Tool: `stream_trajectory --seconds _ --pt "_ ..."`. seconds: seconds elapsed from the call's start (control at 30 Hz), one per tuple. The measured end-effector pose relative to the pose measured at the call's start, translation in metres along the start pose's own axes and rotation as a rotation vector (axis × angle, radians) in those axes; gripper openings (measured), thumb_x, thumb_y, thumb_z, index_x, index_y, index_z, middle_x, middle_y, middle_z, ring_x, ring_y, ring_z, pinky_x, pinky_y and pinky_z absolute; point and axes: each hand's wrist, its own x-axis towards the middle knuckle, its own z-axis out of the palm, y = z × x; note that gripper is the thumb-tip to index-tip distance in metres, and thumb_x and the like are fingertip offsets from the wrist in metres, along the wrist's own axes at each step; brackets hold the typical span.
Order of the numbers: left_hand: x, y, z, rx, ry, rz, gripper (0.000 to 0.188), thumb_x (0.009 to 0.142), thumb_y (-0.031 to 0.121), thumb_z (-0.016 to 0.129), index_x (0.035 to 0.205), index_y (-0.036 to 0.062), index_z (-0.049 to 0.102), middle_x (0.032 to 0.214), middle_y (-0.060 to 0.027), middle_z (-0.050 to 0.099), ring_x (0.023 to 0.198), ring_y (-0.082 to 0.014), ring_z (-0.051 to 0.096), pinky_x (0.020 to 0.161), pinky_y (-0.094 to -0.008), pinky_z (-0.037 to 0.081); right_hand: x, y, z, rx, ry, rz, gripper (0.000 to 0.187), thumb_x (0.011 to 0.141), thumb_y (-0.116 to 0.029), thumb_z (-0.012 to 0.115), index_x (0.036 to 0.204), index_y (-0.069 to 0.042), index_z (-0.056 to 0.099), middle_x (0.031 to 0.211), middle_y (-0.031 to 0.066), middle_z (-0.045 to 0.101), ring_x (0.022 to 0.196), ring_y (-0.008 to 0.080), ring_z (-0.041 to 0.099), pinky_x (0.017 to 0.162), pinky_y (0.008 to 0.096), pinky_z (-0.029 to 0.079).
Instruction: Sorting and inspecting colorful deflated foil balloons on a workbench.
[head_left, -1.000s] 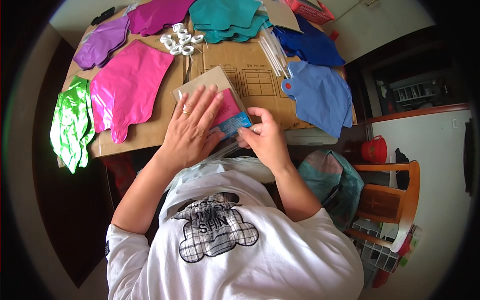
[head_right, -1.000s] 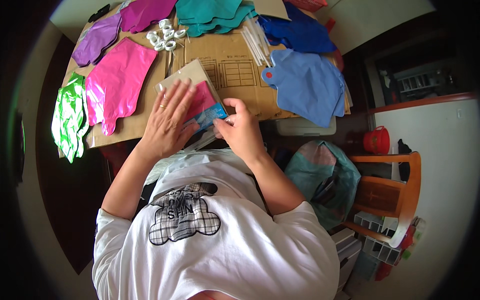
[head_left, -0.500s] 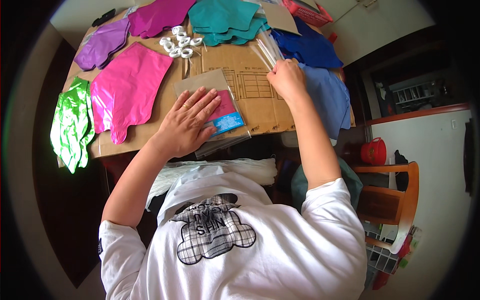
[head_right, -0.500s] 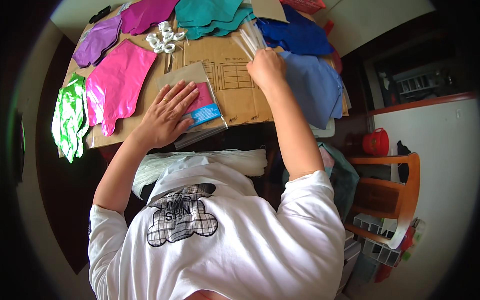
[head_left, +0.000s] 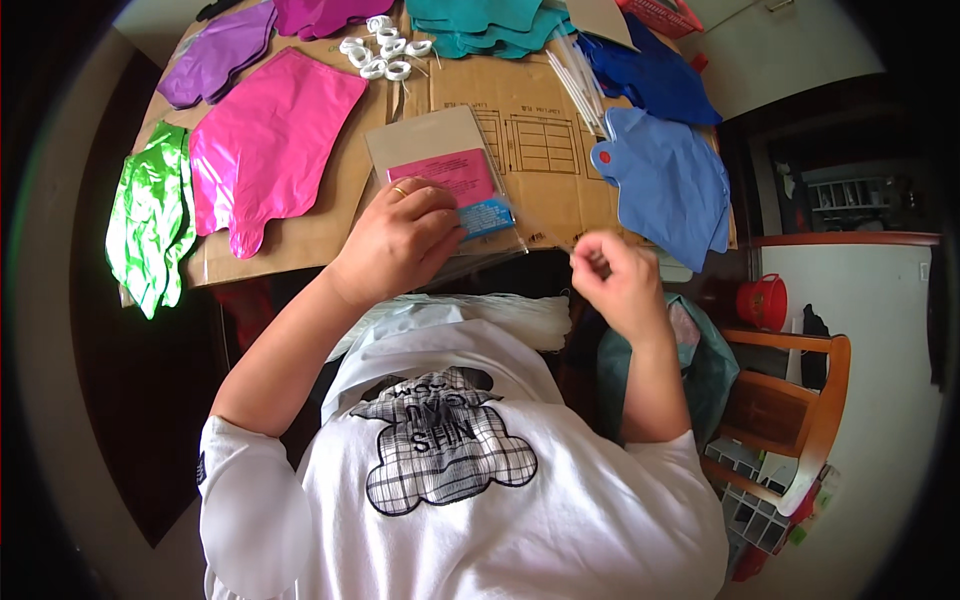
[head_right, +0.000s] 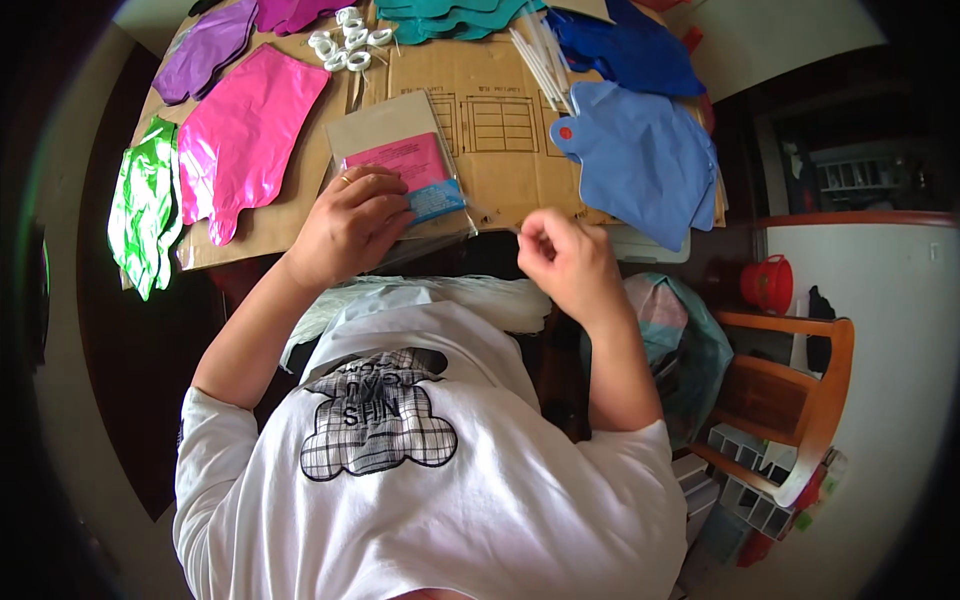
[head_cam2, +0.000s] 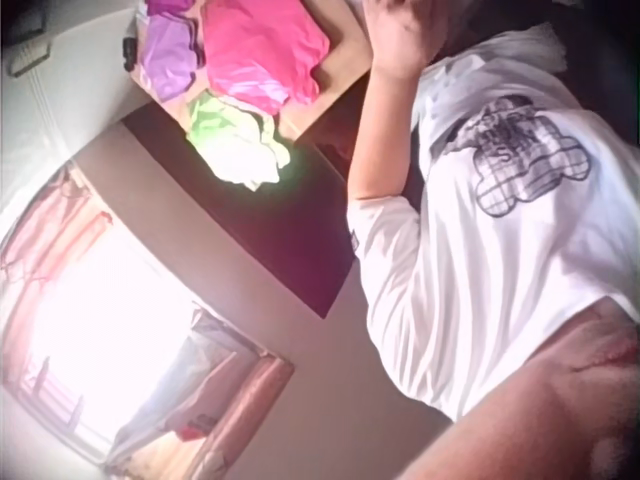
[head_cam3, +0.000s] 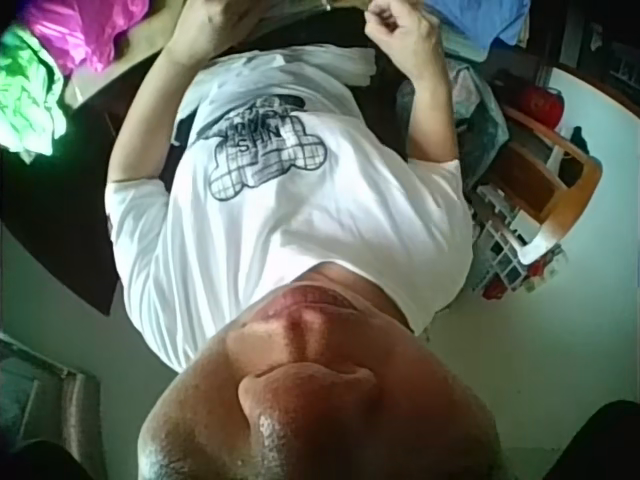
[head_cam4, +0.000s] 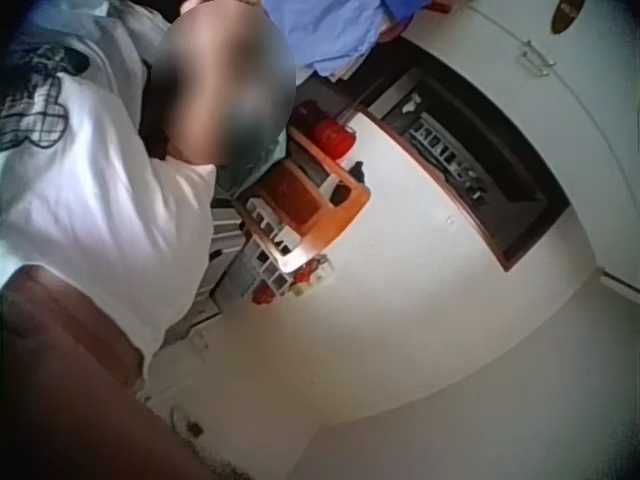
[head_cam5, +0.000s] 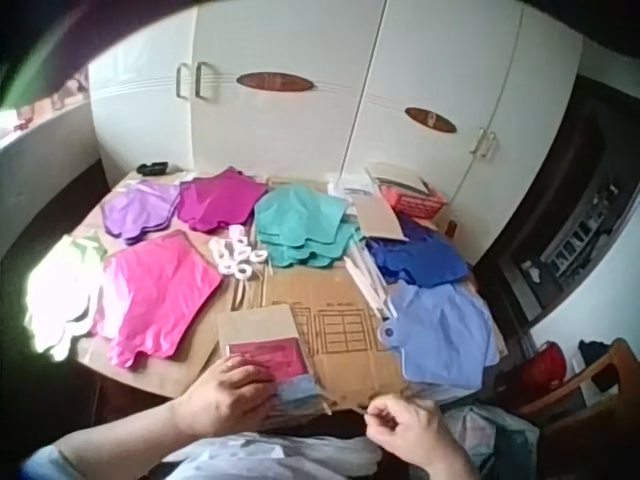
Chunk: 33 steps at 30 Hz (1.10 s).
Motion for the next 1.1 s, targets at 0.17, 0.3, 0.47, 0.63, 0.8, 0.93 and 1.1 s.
stream_trajectory --seconds 0.17,0.3,0.47,0.63,0.8,0.93,1.1 --pt "-0.001 0.006 0.011 0.041 0.115 0.012 0.013 0.076 0.005 0.072 0.086 0.0021 0.063 0.095 -0.0103 0.065 0.096 -0.0295 0.064 0.091 -0.0421 0.049 -0.032 0.001 0.013 -0.075 0.077 -0.139 0.02 0.071 0.005 0.069 0.083 -0.004 0.056 0.068 0.0075 0.059 0.058 0.0224 0.061 0.053 0.0319 0.049" --pt "-0.002 0.011 0.019 0.099 0.136 0.022 0.013 0.077 0.005 0.072 0.086 0.0025 0.063 0.097 -0.0096 0.065 0.1 -0.0288 0.064 0.094 -0.044 0.049 -0.027 -0.011 0.027 -0.218 0.227 -0.206 0.021 0.07 0.006 0.067 0.08 -0.005 0.052 0.067 0.0081 0.056 0.058 0.0257 0.06 0.053 0.0354 0.049" --pt "-0.001 0.015 0.024 0.107 0.139 0.025 0.014 0.077 0.006 0.072 0.087 0.0026 0.063 0.097 -0.0087 0.065 0.102 -0.0276 0.064 0.096 -0.0448 0.048 -0.022 -0.025 0.04 -0.386 0.204 -0.168 0.013 0.078 0.001 0.062 0.083 -0.004 0.051 0.07 0.0119 0.058 0.061 0.0314 0.061 0.056 0.0406 0.05" --pt "-0.002 0.013 0.026 0.089 0.119 0.036 0.017 0.076 0.001 0.073 0.089 0.0006 0.063 0.097 -0.0114 0.066 0.102 -0.0305 0.064 0.096 -0.0452 0.049 0.017 -0.037 0.055 -0.486 0.045 -0.126 0.017 0.083 -0.001 0.061 0.098 -0.001 0.054 0.079 0.0188 0.063 0.073 0.0357 0.064 0.064 0.0443 0.051" --pt "-0.004 0.012 0.027 0.096 0.127 -0.007 0.016 0.076 0.002 0.073 0.089 0.001 0.064 0.097 -0.0106 0.066 0.103 -0.0293 0.064 0.098 -0.0458 0.047 0.039 -0.021 0.052 -0.366 0.015 -0.263 0.006 0.079 0.001 0.055 0.086 0.0 0.054 0.073 0.0158 0.06 0.07 0.0346 0.063 0.065 0.0441 0.051" --pt "-0.006 0.012 0.028 0.064 0.125 -0.031 0.016 0.077 0.002 0.073 0.09 0.0012 0.064 0.098 -0.0103 0.067 0.103 -0.029 0.064 0.099 -0.0459 0.047 0.031 -0.015 0.036 -0.337 -0.042 -0.363 0.009 0.078 0.002 0.058 0.086 -0.001 0.056 0.077 0.0097 0.055 0.079 0.0305 0.058 0.073 0.0414 0.048" --pt "-0.005 0.007 0.027 0.052 0.113 -0.011 0.016 0.077 0.003 0.073 0.09 0.0017 0.065 0.098 -0.0101 0.067 0.104 -0.0288 0.064 0.1 -0.046 0.046 0.051 -0.01 0.055 -0.497 0.11 -0.437 0.006 0.08 -0.004 0.058 0.085 -0.006 0.057 0.079 0.0081 0.054 0.078 0.0273 0.057 0.073 0.0404 0.045"
